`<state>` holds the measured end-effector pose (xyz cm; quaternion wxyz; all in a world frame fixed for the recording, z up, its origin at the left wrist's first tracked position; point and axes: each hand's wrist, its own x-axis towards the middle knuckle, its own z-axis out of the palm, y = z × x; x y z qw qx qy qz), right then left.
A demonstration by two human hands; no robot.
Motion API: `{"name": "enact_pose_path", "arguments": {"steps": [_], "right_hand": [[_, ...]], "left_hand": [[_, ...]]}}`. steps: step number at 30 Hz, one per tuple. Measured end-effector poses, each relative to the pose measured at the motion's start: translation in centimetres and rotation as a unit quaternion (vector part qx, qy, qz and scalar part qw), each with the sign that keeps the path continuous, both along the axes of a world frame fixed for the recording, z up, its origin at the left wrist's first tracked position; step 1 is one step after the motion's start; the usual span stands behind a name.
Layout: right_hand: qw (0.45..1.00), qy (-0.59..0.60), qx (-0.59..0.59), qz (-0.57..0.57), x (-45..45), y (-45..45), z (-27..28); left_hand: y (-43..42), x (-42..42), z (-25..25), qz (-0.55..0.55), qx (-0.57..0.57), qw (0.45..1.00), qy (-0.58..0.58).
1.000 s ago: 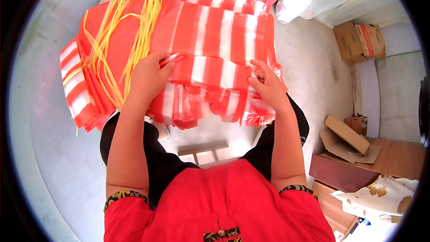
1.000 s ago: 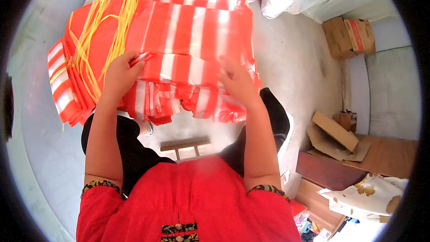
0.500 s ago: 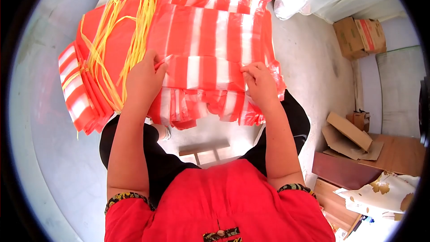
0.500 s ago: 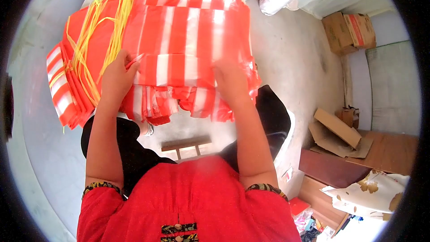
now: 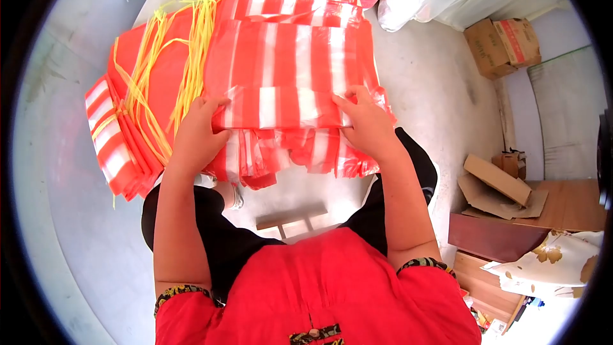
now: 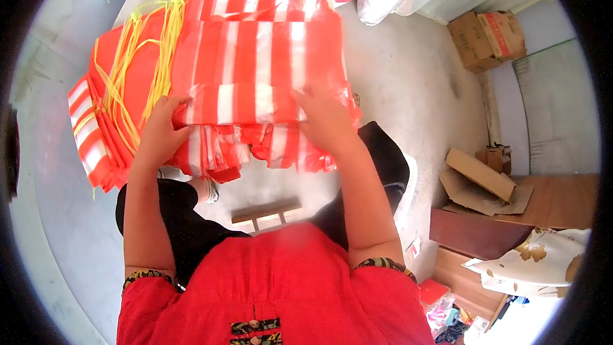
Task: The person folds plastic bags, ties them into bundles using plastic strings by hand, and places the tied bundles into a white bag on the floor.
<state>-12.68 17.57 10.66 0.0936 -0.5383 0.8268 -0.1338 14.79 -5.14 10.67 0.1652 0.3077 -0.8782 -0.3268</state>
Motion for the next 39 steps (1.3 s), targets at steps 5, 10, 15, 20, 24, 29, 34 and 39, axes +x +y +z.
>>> {"name": "enact_pose_path", "arguments": {"steps": [5, 10, 15, 20, 24, 29, 34, 39], "right_hand": [[0.999, 0.05, 0.003, -0.008, 0.6, 0.4, 0.9], [0.998, 0.067, -0.005, -0.011, 0.4, 0.6, 0.8], [0.993, 0.025, -0.112, 0.041, -1.6, 2.5, 0.9], [0.875, -0.442, -0.148, -0.131, -2.2, 2.8, 2.0], [0.893, -0.39, -0.141, -0.174, -2.9, 1.3, 0.5], [0.925, -0.311, -0.175, -0.133, -2.8, 0.1, 0.1], [0.929, -0.305, -0.167, -0.127, -3.8, 0.0, -1.2], [0.937, -0.26, -0.18, -0.149, -3.5, -0.7, -2.4]], "left_hand": [[0.2, -0.5, -0.4, 0.006, -0.057, 0.998, -0.019], [0.1, -0.1, -0.9, -0.016, -0.116, 0.993, 0.002], [-0.4, 1.0, 0.1, -0.058, -0.141, 0.984, 0.096], [-0.8, 1.7, 0.0, 0.003, 0.263, 0.957, 0.121], [-1.4, 0.3, -1.1, 0.033, 0.199, 0.974, 0.101], [-1.2, -0.6, -1.0, 0.098, 0.173, 0.978, 0.065], [-0.9, -0.5, -1.9, 0.109, 0.132, 0.982, 0.079], [-0.3, -0.6, -1.3, 0.129, 0.079, 0.987, 0.044]]}}
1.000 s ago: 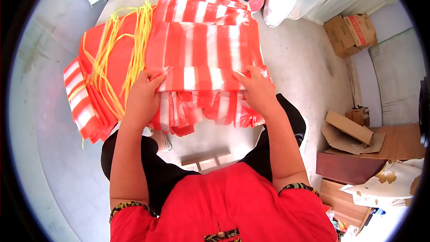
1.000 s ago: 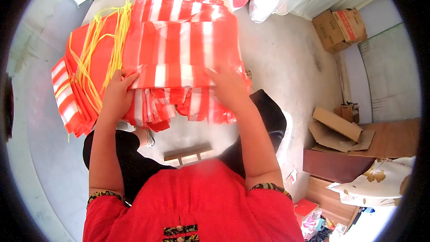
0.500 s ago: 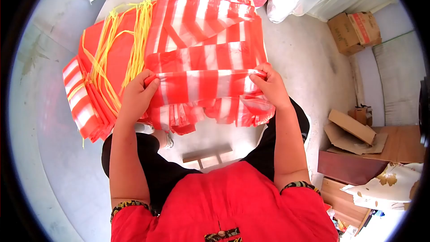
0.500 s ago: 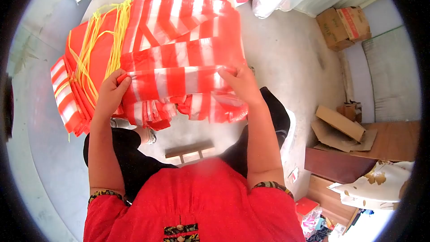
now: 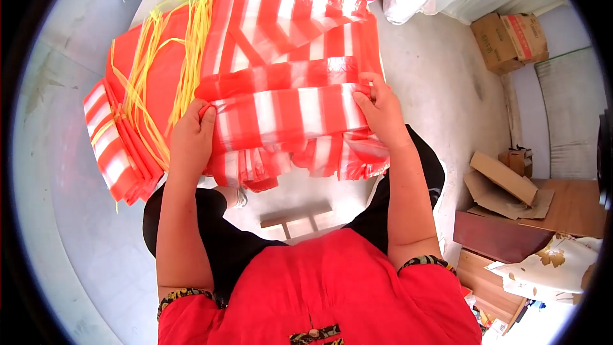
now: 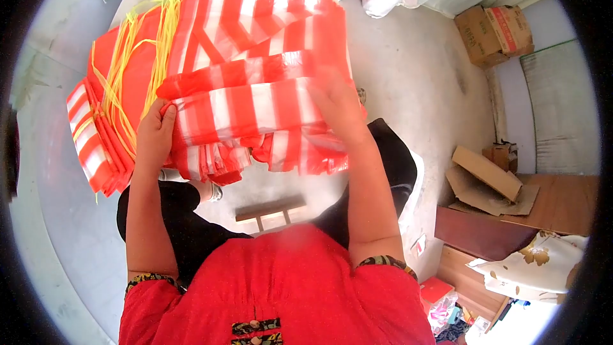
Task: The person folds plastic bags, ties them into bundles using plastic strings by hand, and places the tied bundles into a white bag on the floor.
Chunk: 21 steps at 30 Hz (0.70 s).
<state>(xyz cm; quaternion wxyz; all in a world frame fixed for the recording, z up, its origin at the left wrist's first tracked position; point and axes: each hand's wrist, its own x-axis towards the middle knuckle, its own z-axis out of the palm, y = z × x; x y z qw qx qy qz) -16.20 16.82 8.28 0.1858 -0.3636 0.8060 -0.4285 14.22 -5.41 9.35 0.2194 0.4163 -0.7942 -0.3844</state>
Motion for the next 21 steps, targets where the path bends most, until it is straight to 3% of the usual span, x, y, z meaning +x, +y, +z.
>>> {"name": "enact_pose_path", "arguments": {"steps": [12, 15, 17, 18, 20, 21], "right_hand": [[0.986, 0.156, 0.065, -0.015, 0.0, -0.6, -0.7], [0.921, 0.384, 0.059, -0.031, 0.6, -0.1, -0.3], [0.911, 0.396, 0.092, 0.067, 3.0, -0.4, 2.6], [0.902, 0.401, 0.109, 0.115, 4.1, -0.7, 3.5], [0.902, 0.363, 0.032, 0.232, 5.9, -1.4, 2.9], [0.894, 0.342, -0.008, 0.29, 6.5, -1.8, 2.6]], "left_hand": [[-0.7, -1.3, 0.0, 0.017, -0.113, 0.984, -0.136], [-0.6, -1.6, 0.5, 0.023, -0.112, 0.974, -0.193], [-0.4, -2.0, 1.5, 0.031, -0.11, 0.962, -0.246], [-0.3, -2.0, 1.2, 0.033, -0.163, 0.961, -0.219], [-0.3, -1.7, 0.3, 0.034, -0.269, 0.949, -0.159], [-0.4, -1.6, -0.3, -0.032, -0.306, 0.945, -0.115]]}}
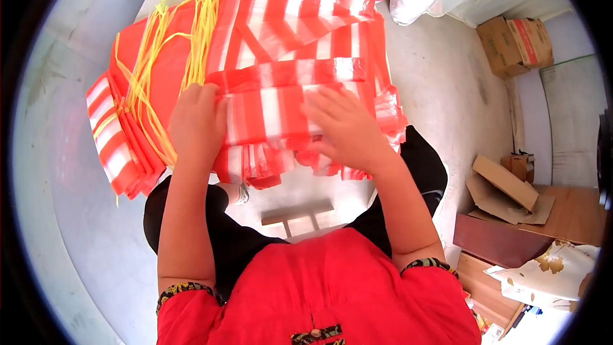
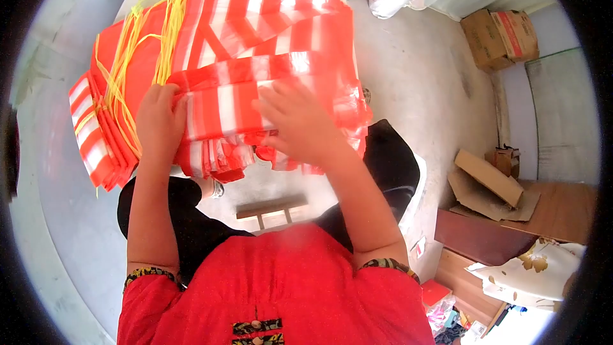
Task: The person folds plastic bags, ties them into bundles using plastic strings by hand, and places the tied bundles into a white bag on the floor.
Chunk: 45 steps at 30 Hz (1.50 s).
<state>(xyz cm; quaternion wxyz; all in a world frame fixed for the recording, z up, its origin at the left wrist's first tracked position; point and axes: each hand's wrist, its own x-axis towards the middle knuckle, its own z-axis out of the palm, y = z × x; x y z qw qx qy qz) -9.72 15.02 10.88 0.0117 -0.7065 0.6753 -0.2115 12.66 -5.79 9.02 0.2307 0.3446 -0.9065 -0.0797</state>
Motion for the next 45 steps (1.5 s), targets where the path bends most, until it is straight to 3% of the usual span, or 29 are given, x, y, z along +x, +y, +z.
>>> {"name": "enact_pose_path", "arguments": {"steps": [2, 5, 6, 15, 18, 21, 22, 25, 26, 29, 32, 40, 45], "right_hand": [[1.0, -0.016, 0.021, 0.003, 0.2, -0.8, -0.9], [0.999, -0.024, 0.043, 0.009, -0.3, -1.7, -1.6], [0.999, -0.023, 0.048, 0.009, -0.6, -1.8, -1.6], [0.986, -0.035, 0.156, -0.037, -2.5, -1.8, 0.5], [0.979, -0.056, 0.191, -0.035, -2.9, -1.8, 2.0], [0.944, -0.085, 0.3, -0.106, -3.3, -2.7, 5.7], [0.937, -0.1, 0.277, -0.189, -3.5, -3.2, 6.3], [0.961, -0.038, 0.087, -0.26, -3.5, -4.5, 7.7], [0.97, -0.035, 0.036, -0.237, -3.8, -4.7, 6.8], [0.998, -0.018, -0.023, -0.059, -4.0, -6.0, 2.7], [0.999, 0.037, -0.027, -0.019, -2.1, -7.4, 0.2], [0.997, 0.035, -0.015, -0.071, -2.9, -7.9, -2.8], [0.993, 0.054, -0.036, -0.099, -5.9, -6.8, -3.7]], "left_hand": [[-0.3, 0.4, -0.9, -0.159, -0.055, 0.985, 0.043], [1.9, -0.5, 1.0, -0.264, 0.012, 0.965, -0.007], [2.1, -0.4, 1.1, -0.243, 0.044, 0.967, -0.059], [0.6, 0.6, 2.1, -0.183, 0.065, 0.978, -0.074], [0.2, 1.5, 2.7, -0.159, 0.124, 0.979, -0.041], [-0.3, 1.8, 5.1, -0.059, 0.314, 0.947, -0.031], [-0.8, 1.9, 4.2, -0.036, 0.326, 0.944, 0.033], [-1.4, 0.9, 3.4, -0.027, 0.092, 0.983, 0.154], [-1.9, 0.8, 3.1, -0.067, 0.044, 0.987, 0.139], [-1.2, -1.3, 2.3, -0.158, -0.001, 0.985, 0.069], [0.2, -3.6, 1.0, -0.192, -0.013, 0.981, 0.001], [-1.2, -5.8, -1.9, -0.159, -0.059, 0.984, -0.048], [-2.8, -4.8, -2.1, -0.113, -0.115, 0.987, -0.019]]}}
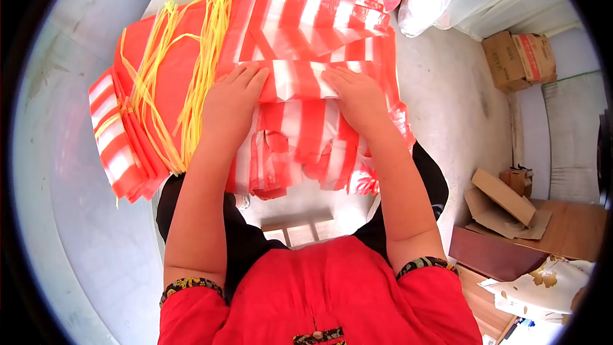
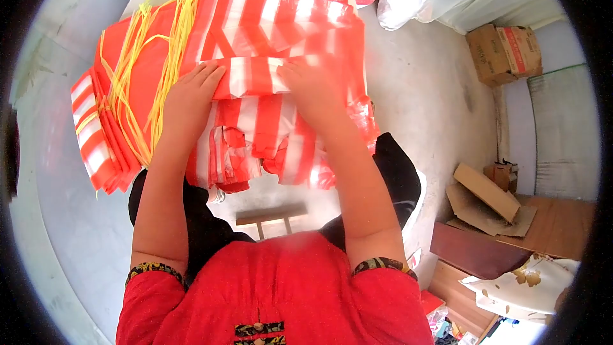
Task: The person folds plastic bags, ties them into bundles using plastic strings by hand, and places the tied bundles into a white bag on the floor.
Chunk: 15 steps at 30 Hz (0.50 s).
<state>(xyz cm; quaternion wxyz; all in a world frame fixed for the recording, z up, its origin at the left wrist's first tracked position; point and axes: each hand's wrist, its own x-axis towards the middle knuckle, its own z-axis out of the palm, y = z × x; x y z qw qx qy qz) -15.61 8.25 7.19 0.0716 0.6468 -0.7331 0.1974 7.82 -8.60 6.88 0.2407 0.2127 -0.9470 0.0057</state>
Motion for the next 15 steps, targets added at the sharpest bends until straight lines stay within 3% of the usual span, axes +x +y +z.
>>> {"name": "enact_pose_path", "arguments": {"steps": [1, 5, 7, 8, 11, 13, 15], "right_hand": [[0.999, 0.0, 0.026, -0.023, 0.0, 0.2, 0.3], [0.981, 0.016, 0.15, -0.118, 0.7, 0.3, 6.3], [0.989, 0.108, 0.016, -0.099, 0.5, 0.8, 8.1], [0.983, 0.153, -0.051, -0.09, 0.5, 1.1, 8.8], [0.948, 0.181, -0.248, -0.084, 2.3, 0.9, 11.5], [0.977, 0.022, -0.202, -0.072, 3.6, 1.4, 8.8], [0.984, -0.133, -0.09, -0.082, 5.1, 2.5, 4.9]], "left_hand": [[-0.1, 0.0, 0.3, 0.005, -0.007, 1.0, 0.011], [1.7, 0.7, 4.7, 0.042, 0.155, 0.984, -0.079], [2.9, 1.5, 6.5, 0.048, 0.233, 0.967, -0.092], [3.0, 2.0, 6.5, 0.036, 0.353, 0.933, -0.058], [3.1, 3.9, 5.4, 0.008, 0.637, 0.77, 0.037], [3.4, 4.7, 4.3, 0.002, 0.744, 0.663, 0.088], [3.7, 5.2, 4.4, 0.035, 0.652, 0.757, 0.028]]}}
